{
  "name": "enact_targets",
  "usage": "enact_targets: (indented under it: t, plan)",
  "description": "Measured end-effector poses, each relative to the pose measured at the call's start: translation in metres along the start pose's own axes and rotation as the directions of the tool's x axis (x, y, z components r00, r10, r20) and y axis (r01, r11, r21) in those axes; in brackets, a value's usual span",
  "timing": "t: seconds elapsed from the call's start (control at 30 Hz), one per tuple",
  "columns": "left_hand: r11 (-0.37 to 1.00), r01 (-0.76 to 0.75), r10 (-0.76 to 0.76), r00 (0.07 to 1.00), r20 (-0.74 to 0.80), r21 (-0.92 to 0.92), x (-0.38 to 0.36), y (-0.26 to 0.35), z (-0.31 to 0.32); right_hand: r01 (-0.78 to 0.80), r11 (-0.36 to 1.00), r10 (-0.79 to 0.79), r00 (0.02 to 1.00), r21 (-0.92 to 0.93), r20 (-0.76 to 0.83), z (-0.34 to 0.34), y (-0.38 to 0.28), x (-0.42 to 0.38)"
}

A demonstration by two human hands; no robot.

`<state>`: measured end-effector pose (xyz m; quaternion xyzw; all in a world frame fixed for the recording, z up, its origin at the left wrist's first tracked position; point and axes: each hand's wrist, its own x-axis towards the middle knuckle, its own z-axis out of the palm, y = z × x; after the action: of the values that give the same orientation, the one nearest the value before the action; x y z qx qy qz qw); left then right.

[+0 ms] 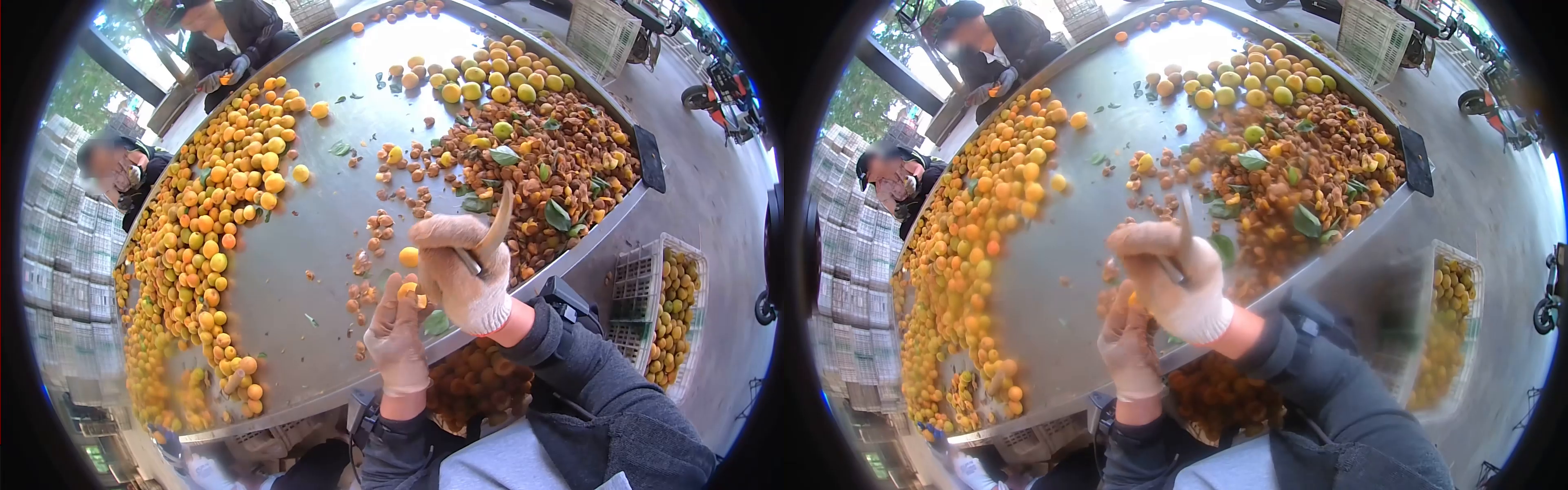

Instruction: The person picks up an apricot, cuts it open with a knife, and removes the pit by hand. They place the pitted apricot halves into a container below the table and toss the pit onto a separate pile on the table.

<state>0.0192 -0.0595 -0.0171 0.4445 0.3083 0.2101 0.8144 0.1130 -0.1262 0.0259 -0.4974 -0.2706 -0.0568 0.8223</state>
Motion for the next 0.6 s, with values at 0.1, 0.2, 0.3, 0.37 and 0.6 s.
enact_targets:
  t: [0.1,0.2,0.3,0.37,0.6]
  plan:
    - [0.987,-0.147,0.144,0.989,0.039,0.07,-0.003,-0.006,0.002,-0.092,0.99,0.093,0.996,0.105,-0.001,-0.004,-0.003,0.003]
    - [0.998,0.036,-0.035,0.999,0.031,-0.044,-0.003,0.001,0.001,-0.472,0.731,0.528,0.849,0.492,0.031,-0.019,-0.001,0.006]
    - [0.993,0.027,-0.02,0.998,0.067,-0.111,0.004,-0.017,-0.01,-0.116,0.982,0.109,0.993,0.147,0.051,-0.007,0.008,-0.008]
    - [0.892,-0.354,0.33,0.935,0.128,0.283,0.014,-0.048,-0.032,-0.07,0.995,0.058,0.984,0.065,0.168,-0.01,-0.001,-0.007]
    - [0.967,0.159,-0.133,0.981,0.138,-0.199,0.009,-0.011,-0.01,-0.458,0.573,0.747,0.634,0.68,-0.202,-0.01,0.026,0.012]
